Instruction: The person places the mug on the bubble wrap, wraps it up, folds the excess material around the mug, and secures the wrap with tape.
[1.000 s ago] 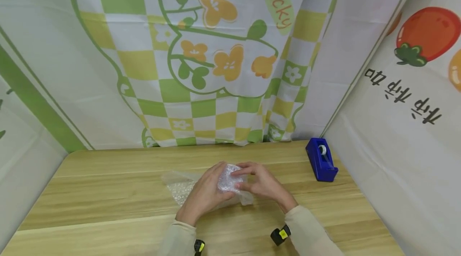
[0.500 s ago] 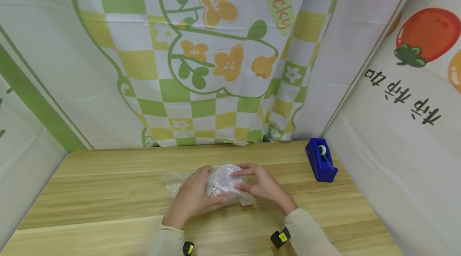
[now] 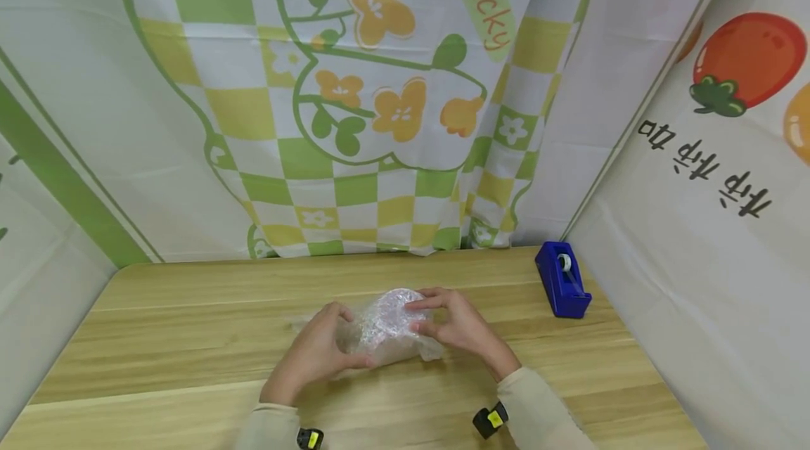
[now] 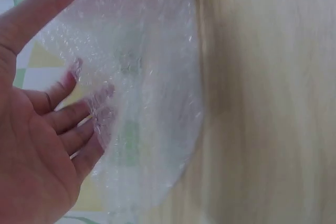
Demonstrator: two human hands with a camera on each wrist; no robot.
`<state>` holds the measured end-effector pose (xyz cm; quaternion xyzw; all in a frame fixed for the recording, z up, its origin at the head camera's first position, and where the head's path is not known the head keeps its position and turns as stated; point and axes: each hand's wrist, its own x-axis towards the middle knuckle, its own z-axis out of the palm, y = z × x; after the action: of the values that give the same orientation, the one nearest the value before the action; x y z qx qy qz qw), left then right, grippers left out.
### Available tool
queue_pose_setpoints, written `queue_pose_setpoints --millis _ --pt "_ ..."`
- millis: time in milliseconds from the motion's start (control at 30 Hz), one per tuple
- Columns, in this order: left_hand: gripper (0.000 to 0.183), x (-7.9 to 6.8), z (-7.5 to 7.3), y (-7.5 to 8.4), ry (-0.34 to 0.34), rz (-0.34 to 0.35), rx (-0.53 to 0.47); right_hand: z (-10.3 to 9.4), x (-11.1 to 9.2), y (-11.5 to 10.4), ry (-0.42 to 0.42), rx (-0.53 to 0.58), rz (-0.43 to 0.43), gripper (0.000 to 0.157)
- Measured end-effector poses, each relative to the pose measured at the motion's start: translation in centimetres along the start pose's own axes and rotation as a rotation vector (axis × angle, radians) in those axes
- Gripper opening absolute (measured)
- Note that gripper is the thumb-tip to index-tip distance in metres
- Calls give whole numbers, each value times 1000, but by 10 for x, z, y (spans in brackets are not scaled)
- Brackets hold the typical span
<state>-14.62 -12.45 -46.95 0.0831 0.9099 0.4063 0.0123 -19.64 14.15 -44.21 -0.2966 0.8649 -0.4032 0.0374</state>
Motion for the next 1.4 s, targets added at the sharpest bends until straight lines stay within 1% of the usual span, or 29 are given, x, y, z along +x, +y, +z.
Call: queue_pose_setpoints --millis 100,167,233,333,400,467,533,700,833,900,967,1067,1133,1267,1400 --pt "70 -1 0 -4 -33 -14 -86 0 0 0 2 -2 -5 28" --pt "64 -3 -2 -5 -64 -5 -109 0 0 0 5 0 -7 28" --pt "57 -3 -4 -5 -93 15 -86 1 0 1 7 0 -8 27" --pt "51 -4 -6 -4 -112 34 -12 2 -1 2 10 3 -4 27" --pt "48 -4 -7 -3 -113 32 30 2 -1 2 13 3 1 27" --pt "45 -3 -7 -3 -112 22 48 2 -1 2 14 5 4 27" --pt "42 -3 -6 -4 -113 6 42 3 -1 3 14 3 4 27" --pt "36 -1 -3 -6 -122 -22 -22 2 -1 3 11 3 4 27" --pt "31 2 0 -6 -107 -31 -19 2 -1 2 7 6 12 26" --pt "28 3 1 -4 -82 -53 6 1 -2 2 5 6 15 26" --pt "25 4 3 -2 -51 -89 29 2 -2 2 3 7 20 26" --pt "22 6 7 1 1 -155 57 2 -2 2 3 12 22 26" --pt "22 7 9 3 20 -200 60 2 -2 2 3 17 23 26" --pt "27 8 9 2 43 -275 90 2 -2 2 0 21 29 26" --pt "40 7 6 -2 43 -332 137 3 -2 2 2 24 29 26"
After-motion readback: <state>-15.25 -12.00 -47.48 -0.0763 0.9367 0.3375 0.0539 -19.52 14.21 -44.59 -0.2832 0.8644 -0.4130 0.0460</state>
